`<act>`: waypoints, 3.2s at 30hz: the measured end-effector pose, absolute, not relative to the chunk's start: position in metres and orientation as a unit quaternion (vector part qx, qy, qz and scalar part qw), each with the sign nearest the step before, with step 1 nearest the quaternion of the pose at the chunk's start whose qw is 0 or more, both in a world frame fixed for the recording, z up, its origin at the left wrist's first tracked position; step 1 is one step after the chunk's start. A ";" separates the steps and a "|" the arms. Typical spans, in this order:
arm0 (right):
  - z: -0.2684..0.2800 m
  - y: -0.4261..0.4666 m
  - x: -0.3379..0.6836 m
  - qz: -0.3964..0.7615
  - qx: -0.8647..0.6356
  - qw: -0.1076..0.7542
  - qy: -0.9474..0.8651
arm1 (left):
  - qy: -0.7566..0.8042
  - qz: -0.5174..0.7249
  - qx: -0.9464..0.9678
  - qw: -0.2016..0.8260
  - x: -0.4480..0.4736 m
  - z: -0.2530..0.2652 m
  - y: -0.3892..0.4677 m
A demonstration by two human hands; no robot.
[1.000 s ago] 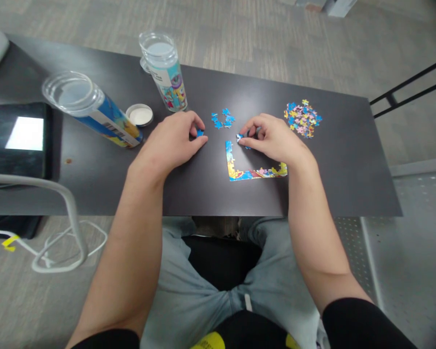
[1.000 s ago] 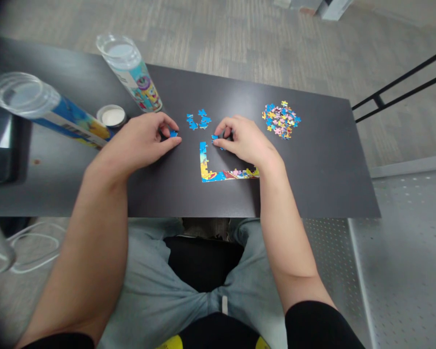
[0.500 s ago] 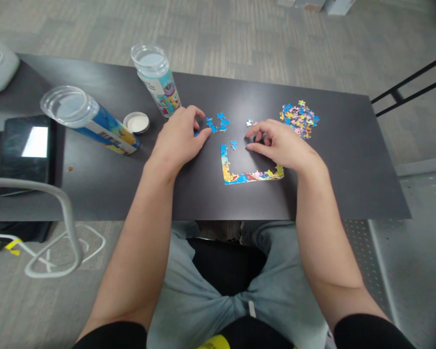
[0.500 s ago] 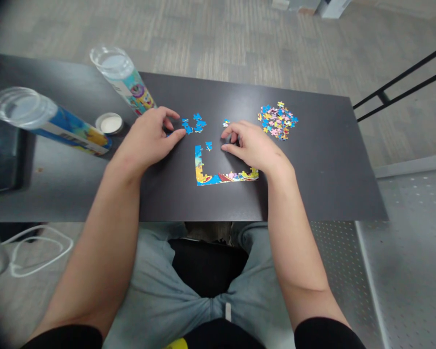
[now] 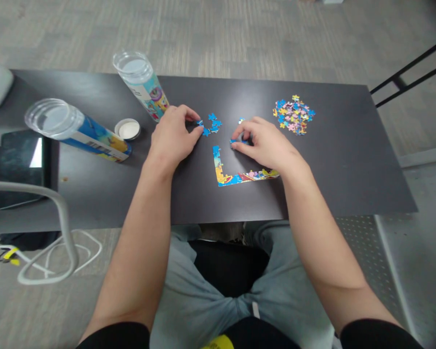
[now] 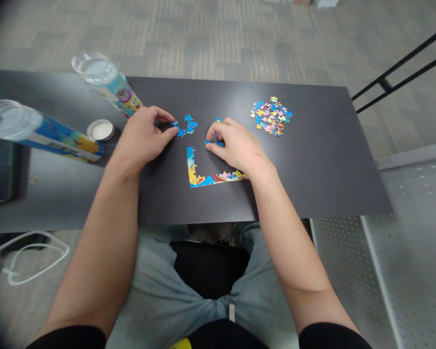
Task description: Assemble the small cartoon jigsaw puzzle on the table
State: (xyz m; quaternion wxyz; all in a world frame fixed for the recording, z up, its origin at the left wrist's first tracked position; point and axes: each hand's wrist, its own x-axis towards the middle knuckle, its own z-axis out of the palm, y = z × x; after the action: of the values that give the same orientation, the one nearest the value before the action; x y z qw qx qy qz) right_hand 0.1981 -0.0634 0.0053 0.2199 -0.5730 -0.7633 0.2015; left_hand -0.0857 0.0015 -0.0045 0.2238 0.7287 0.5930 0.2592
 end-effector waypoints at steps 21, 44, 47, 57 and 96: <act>0.034 -0.067 0.192 0.223 -0.509 0.242 -0.795 | 0.498 0.288 0.686 0.445 -0.053 0.018 -0.024; 0.020 -0.059 0.195 0.273 -0.468 0.219 -0.811 | 0.521 0.231 0.750 0.336 -0.082 0.026 -0.037; 0.018 -0.059 0.195 0.271 -0.465 0.225 -0.812 | 0.519 0.223 0.758 0.327 -0.081 0.023 -0.036; 0.012 -0.058 0.194 0.246 -0.484 0.210 -0.813 | 0.521 0.209 0.763 0.321 -0.081 0.018 -0.034; 0.046 -0.058 0.219 0.220 -0.542 0.165 -0.794 | 0.584 0.254 0.732 0.242 -0.090 0.015 -0.021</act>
State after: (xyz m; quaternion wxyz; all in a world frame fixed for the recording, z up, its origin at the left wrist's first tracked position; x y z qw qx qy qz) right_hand 0.2195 -0.0583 0.0459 0.1649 -0.5424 -0.7939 0.2201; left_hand -0.0903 -0.0209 0.0149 0.2415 0.7320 0.5841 0.2544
